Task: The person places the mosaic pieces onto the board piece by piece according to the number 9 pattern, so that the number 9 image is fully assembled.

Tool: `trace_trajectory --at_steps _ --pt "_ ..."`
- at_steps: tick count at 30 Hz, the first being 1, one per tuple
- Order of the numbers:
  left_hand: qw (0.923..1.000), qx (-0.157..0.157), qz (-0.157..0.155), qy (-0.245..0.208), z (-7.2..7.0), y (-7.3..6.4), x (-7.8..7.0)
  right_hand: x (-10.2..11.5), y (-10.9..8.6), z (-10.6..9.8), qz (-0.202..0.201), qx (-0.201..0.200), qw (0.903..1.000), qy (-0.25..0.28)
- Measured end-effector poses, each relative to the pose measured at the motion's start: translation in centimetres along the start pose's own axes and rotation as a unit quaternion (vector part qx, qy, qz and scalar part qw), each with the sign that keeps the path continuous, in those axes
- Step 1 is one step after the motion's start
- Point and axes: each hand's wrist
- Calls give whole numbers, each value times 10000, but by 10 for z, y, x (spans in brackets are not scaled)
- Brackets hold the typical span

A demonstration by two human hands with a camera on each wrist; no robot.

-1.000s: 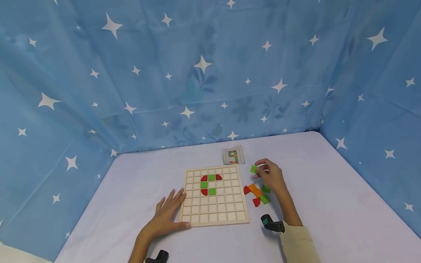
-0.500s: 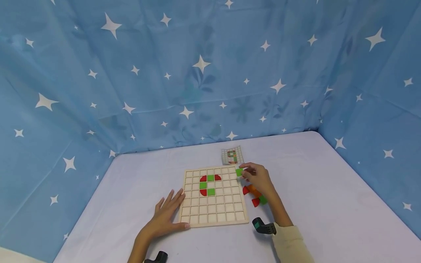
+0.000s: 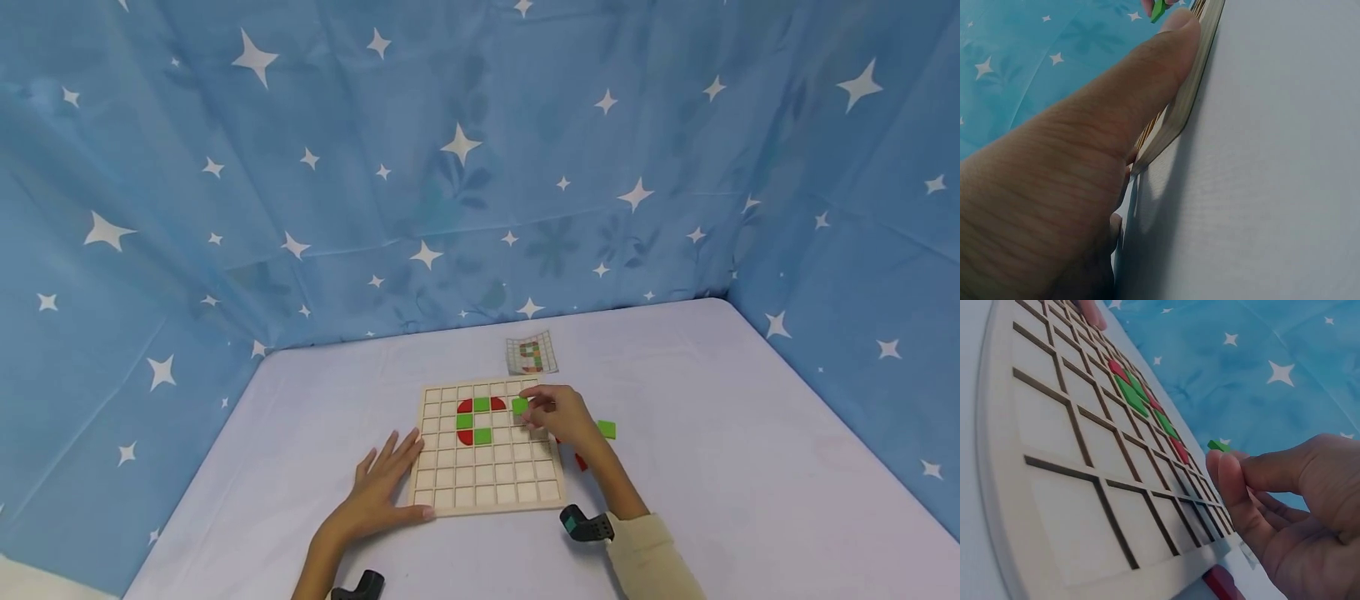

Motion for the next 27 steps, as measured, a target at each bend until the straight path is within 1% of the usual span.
trace_trajectory --at_steps 4,6,8,13,16,18,22,27 --pt "10000 35 -58 14 0 -1 0 2 4 8 -45 118 9989 -462" --pt "10000 42 -65 14 0 -1 0 2 7 12 -87 96 9973 -721" --pt "10000 37 -54 17 0 -1 0 1 10 15 -124 60 9964 -834" --pt "10000 35 -6 18 -1 1 0 -3 17 19 -483 27 9915 -1209" --pt "10000 41 -29 61 0 1 0 -6 20 20 -703 154 9862 -1489" --pt "10000 52 -53 60 0 1 0 -7 20 21 -790 286 9840 -1572" --pt "9999 86 -78 56 0 1 0 -6 18 23 -822 389 9805 -1745" --pt "9999 85 -64 20 0 0 -1 -6 17 25 -727 349 9753 -2058"
Point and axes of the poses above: each hand's wrist, its own y-axis towards the middle knuckle, its own z-axis out of the palm, x = y × z, and after that the axes turned 12 degrees about x, right-handed
